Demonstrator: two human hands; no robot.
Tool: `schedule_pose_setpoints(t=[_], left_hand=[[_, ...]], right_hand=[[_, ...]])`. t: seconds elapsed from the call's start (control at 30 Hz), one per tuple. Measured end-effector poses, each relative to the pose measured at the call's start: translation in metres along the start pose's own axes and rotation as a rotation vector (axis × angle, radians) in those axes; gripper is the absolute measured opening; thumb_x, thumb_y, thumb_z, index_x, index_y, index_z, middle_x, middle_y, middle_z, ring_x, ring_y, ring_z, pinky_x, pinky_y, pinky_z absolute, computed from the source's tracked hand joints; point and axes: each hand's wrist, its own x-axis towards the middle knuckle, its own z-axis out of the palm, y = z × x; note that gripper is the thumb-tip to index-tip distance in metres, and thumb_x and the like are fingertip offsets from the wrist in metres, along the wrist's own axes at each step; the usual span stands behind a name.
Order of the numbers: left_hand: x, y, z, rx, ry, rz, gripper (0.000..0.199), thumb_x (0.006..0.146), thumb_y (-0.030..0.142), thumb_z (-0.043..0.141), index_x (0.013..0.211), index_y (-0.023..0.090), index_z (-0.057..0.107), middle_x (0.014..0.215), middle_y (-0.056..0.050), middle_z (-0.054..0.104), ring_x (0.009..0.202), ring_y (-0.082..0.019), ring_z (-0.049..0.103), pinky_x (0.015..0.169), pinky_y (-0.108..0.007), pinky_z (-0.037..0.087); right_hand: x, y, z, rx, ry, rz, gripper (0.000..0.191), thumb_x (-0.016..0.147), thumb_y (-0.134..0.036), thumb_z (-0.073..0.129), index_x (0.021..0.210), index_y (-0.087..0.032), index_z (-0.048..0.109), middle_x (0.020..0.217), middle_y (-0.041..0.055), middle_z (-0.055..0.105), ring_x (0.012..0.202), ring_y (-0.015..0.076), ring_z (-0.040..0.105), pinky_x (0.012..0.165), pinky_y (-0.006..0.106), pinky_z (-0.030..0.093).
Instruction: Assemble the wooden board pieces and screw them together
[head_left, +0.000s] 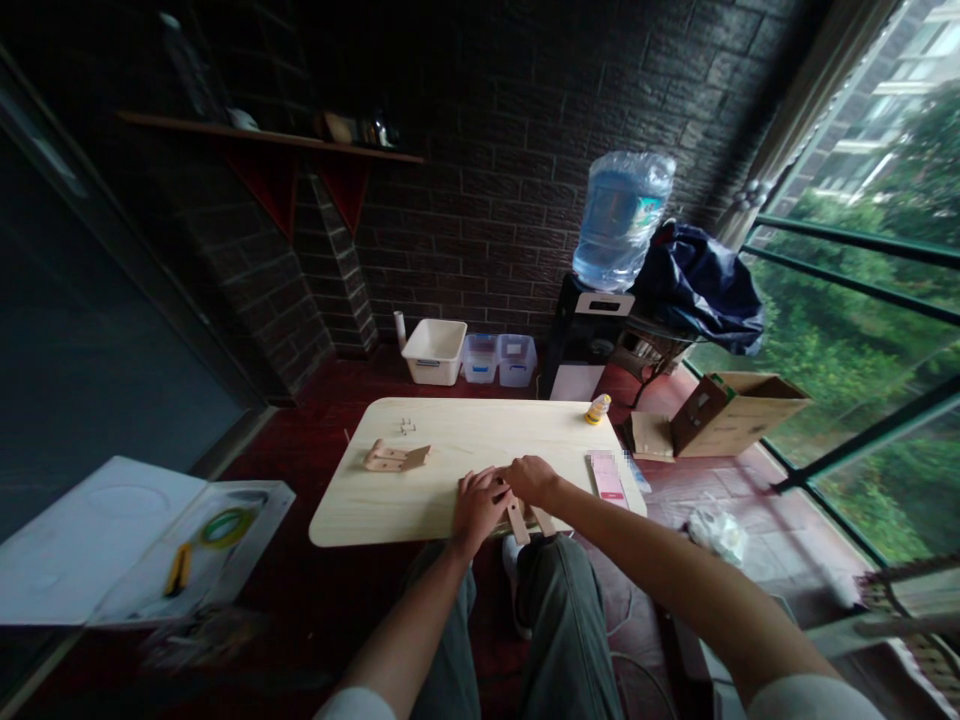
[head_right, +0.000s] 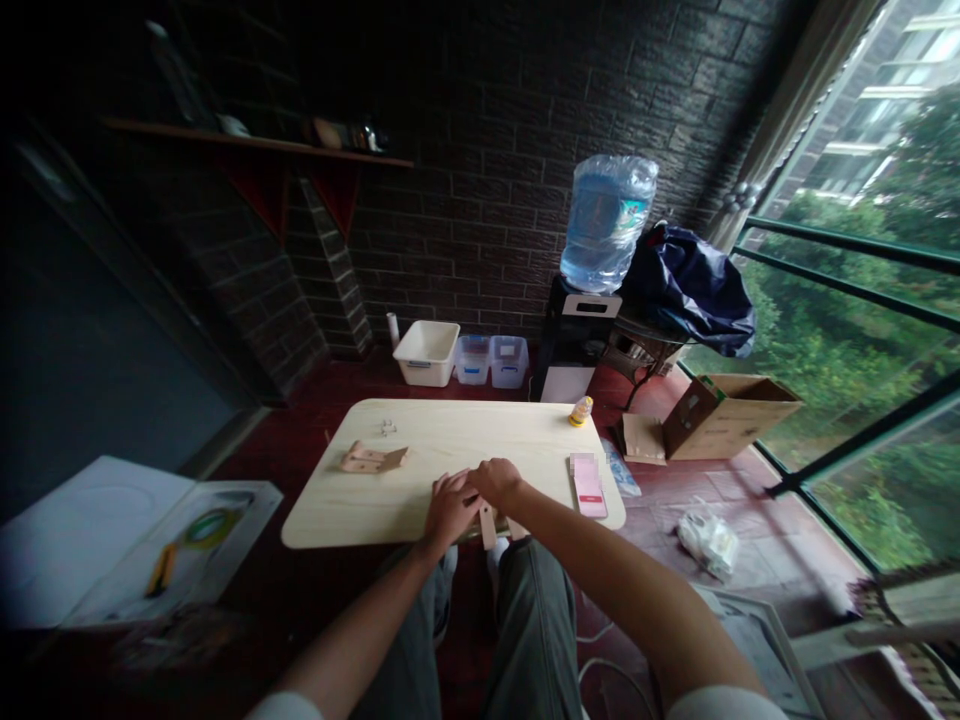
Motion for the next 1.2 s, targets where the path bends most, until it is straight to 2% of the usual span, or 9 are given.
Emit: schedule_pose_setpoints(t=[0.2,0.33,0.5,0.77,1.0,1.2], left_hand=[[0.002,0.001,0.0,-0.016,-0.02,-0.012,0.023,0.088,0.023,0.069,0.104,0.038,0.076,0.131,0.0,0.07,0.132,-0.023,0.055,0.12,-0.051,0.028],[0.001,-0.001,0.001,-0.021,-0.027,-0.025,0.02,0.088,0.025,0.069,0.103,0.036,0.076,0.13,-0.001,0.07,0.133,-0.024,0.054,0.12,-0.052,0.027],[0.0,-0.002,0.002,-0.033,-0.014,-0.025,0.017,0.088,0.028,0.07,0.101,0.036,0.076,0.131,-0.001,0.07,0.132,-0.023,0.055,0.12,-0.051,0.028],[-0.002,-0.003,0.004,-0.032,-0.012,-0.019,0.021,0.085,0.038,0.075,0.106,0.037,0.076,0.132,-0.002,0.068,0.132,-0.025,0.054,0.119,-0.05,0.03],[-0.003,-0.003,0.005,-0.024,-0.013,-0.016,0.019,0.086,0.034,0.073,0.105,0.037,0.076,0.133,-0.001,0.068,0.132,-0.024,0.054,0.119,-0.05,0.03],[-0.005,-0.002,0.006,-0.014,-0.015,-0.016,0.021,0.089,0.03,0.07,0.106,0.038,0.076,0.132,-0.001,0.069,0.133,-0.025,0.054,0.118,-0.053,0.032]], right_hand=[[0.01,0.004,0.004,0.133,-0.026,0.174,0.027,0.09,-0.014,0.062,0.115,-0.013,0.073,0.11,0.019,0.076,0.102,0.0271,0.075,0.081,0.031,0.059],[0.015,0.005,0.008,0.142,-0.03,0.187,0.025,0.088,-0.014,0.064,0.111,-0.011,0.074,0.109,0.0199,0.076,0.103,0.0275,0.074,0.081,0.03,0.059],[0.016,0.005,0.012,0.155,-0.036,0.205,0.029,0.091,-0.017,0.062,0.117,-0.007,0.071,0.111,0.0219,0.075,0.102,0.0285,0.075,0.08,0.031,0.059],[0.018,0.005,0.009,0.161,-0.037,0.187,0.032,0.086,-0.017,0.067,0.116,-0.005,0.072,0.115,0.0239,0.074,0.105,0.0297,0.074,0.083,0.032,0.059],[0.017,0.002,0.008,0.175,-0.038,0.207,0.034,0.079,-0.015,0.071,0.113,-0.007,0.074,0.107,0.024,0.076,0.099,0.0301,0.076,0.08,0.032,0.06],[0.018,0.003,0.009,0.17,-0.045,0.217,0.033,0.083,-0.018,0.069,0.114,-0.006,0.074,0.111,0.0249,0.075,0.101,0.0302,0.075,0.081,0.033,0.06]])
